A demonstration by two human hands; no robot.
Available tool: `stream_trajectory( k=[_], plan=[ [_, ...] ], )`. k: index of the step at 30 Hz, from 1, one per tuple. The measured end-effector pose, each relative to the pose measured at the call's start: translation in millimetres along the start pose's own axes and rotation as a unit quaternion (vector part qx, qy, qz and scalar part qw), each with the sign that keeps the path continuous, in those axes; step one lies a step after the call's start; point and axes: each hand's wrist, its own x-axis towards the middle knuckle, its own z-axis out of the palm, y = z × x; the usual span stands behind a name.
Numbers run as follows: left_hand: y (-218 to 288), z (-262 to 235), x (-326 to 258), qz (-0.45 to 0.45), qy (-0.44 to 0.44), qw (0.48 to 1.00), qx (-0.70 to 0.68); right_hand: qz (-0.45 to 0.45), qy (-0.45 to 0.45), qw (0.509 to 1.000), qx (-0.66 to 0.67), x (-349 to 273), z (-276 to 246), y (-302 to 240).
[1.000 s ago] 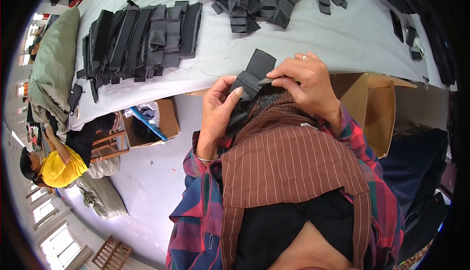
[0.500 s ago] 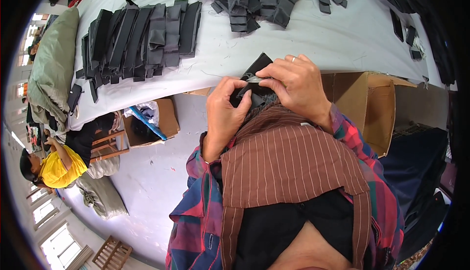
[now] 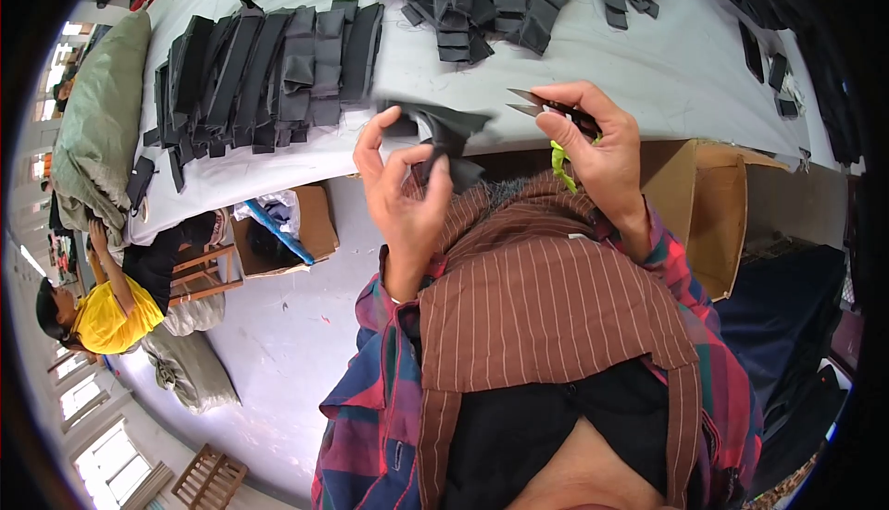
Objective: Trimming excess material or threads from small black fabric pieces using thread nippers.
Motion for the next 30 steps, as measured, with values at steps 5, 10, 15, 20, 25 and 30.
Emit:
stream_trajectory(
  k=[5,10,15,20,25,30],
  plan=[
    [-33,3,-32,-0.274,0.041,0.898,-0.343,-0.004,-0.015,1.000,0.005,-3,6,5],
    [-31,17,-46,-0.367,0.044,0.782,-0.501,0.019,-0.045,0.999,-0.006,-1,15,17],
    [-24,17,-47,-0.391,0.032,0.779,-0.488,-0.006,-0.112,0.990,-0.085,-3,29,33],
    [-21,17,-45,-0.392,0.027,0.791,-0.468,-0.050,-0.136,0.984,-0.108,-2,40,35],
    [-18,13,-38,-0.450,-0.016,0.768,-0.456,-0.018,-0.164,0.980,-0.109,-1,38,35],
    [-17,7,-27,-0.454,-0.064,0.746,-0.482,0.046,-0.177,0.983,0.012,-5,29,33]
  ],
)
